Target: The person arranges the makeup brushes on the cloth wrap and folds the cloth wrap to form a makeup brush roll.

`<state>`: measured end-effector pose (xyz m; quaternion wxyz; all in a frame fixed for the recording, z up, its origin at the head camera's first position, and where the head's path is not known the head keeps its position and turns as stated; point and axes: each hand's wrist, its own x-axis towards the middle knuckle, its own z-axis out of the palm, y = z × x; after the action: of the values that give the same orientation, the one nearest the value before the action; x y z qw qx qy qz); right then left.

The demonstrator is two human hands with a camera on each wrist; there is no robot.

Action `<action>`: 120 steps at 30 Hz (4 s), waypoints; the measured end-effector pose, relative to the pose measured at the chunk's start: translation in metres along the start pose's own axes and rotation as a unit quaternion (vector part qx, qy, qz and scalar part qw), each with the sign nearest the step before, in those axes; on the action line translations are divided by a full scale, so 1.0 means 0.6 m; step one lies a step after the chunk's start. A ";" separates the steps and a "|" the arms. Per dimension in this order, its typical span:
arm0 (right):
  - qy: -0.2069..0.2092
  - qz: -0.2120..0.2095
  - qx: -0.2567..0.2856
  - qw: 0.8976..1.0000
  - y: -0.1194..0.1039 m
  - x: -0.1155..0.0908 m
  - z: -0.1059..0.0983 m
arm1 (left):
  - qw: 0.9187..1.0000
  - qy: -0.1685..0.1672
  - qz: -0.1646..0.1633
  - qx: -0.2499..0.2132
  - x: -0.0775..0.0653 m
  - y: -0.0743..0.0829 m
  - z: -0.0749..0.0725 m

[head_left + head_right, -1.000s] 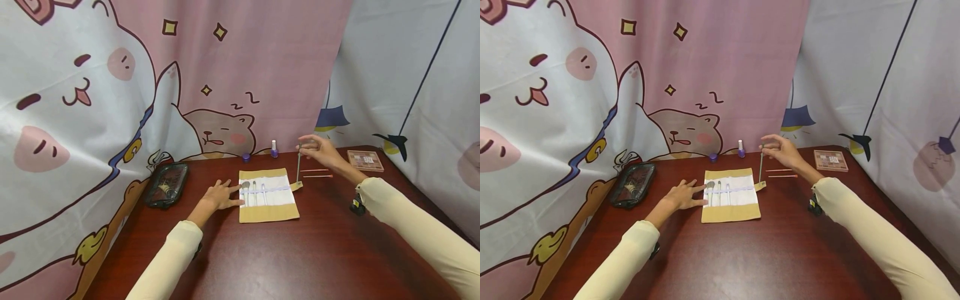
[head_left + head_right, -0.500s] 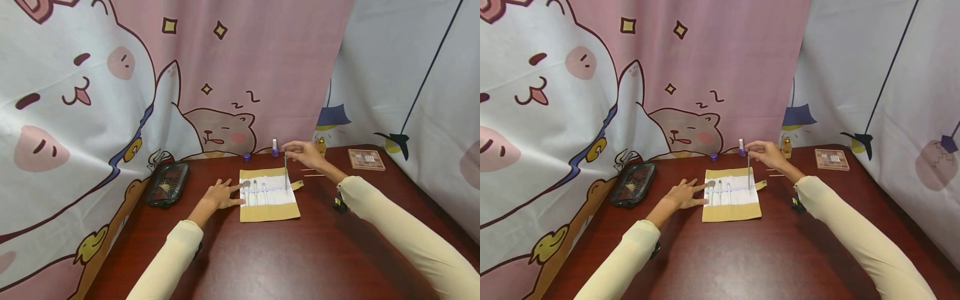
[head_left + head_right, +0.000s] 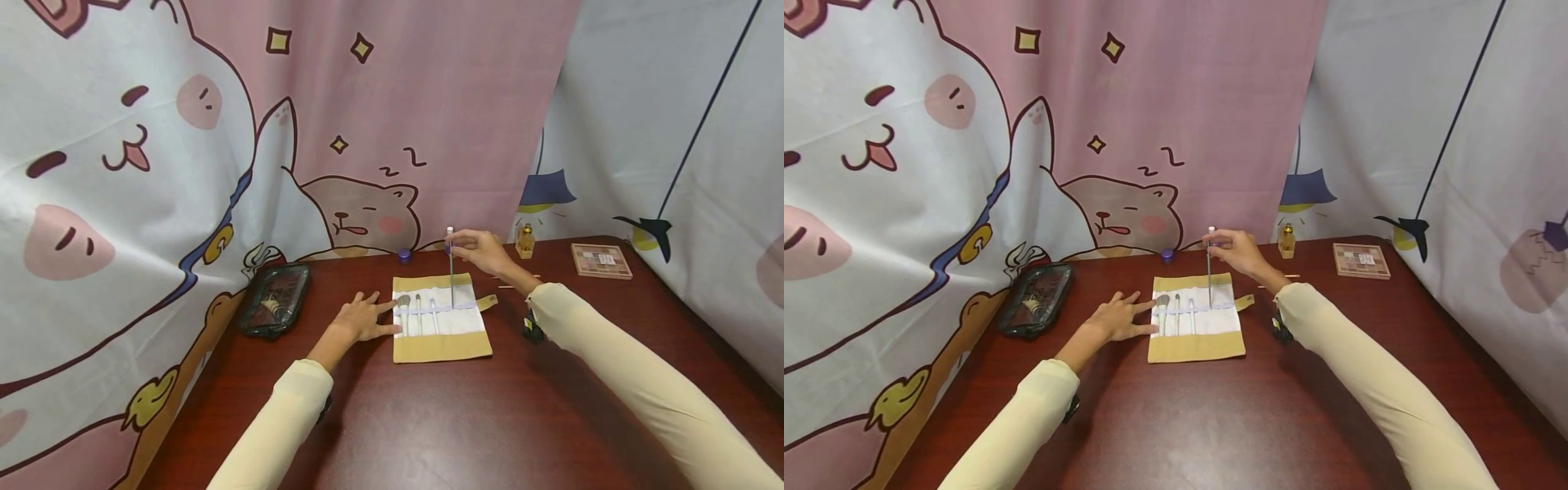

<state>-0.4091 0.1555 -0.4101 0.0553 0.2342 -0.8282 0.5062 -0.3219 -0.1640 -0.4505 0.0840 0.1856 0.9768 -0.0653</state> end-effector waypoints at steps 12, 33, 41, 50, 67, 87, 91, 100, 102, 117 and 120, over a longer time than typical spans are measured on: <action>0.022 -0.007 -0.001 1.000 0.005 0.013 0.021 | 1.000 0.005 0.003 -0.003 -0.001 0.001 -0.001; -0.004 0.025 -0.068 0.997 0.022 -0.001 0.040 | 1.000 0.004 0.001 -0.004 0.000 0.001 -0.001; -0.051 0.015 -0.093 0.994 0.033 -0.026 0.056 | 1.000 0.001 -0.005 -0.003 -0.004 0.001 -0.002; -0.092 -0.011 -0.135 0.986 0.047 -0.049 0.067 | 1.000 0.002 -0.003 -0.001 -0.003 0.002 -0.001; -0.118 0.002 -0.134 0.984 0.051 -0.075 0.072 | 1.000 0.004 0.001 -0.003 -0.006 0.002 -0.004; -0.112 -0.024 -0.145 0.983 0.048 -0.086 0.063 | 1.000 0.001 0.000 -0.002 -0.002 0.003 0.005; -0.102 -0.039 -0.151 0.983 0.046 -0.084 0.046 | 1.000 0.002 0.000 0.002 -0.002 0.003 0.003; -0.080 -0.004 -0.139 0.987 0.050 -0.089 0.003 | 1.000 0.003 0.001 -0.004 -0.001 0.000 0.003; -0.076 0.000 -0.133 0.988 0.053 -0.092 -0.007 | 1.000 0.002 0.002 -0.005 -0.001 0.000 0.003; -0.057 0.024 -0.161 0.985 0.078 -0.125 -0.097 | 1.000 0.006 0.003 0.003 -0.005 0.002 -0.005; -0.047 0.031 -0.183 0.981 0.084 -0.133 -0.117 | 1.000 0.006 0.003 0.007 -0.004 0.003 -0.005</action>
<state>-0.3714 0.2619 -0.4434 0.0426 0.2179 -0.9154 0.3359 -0.3193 -0.1631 -0.4475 0.0773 0.1897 0.9763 -0.0706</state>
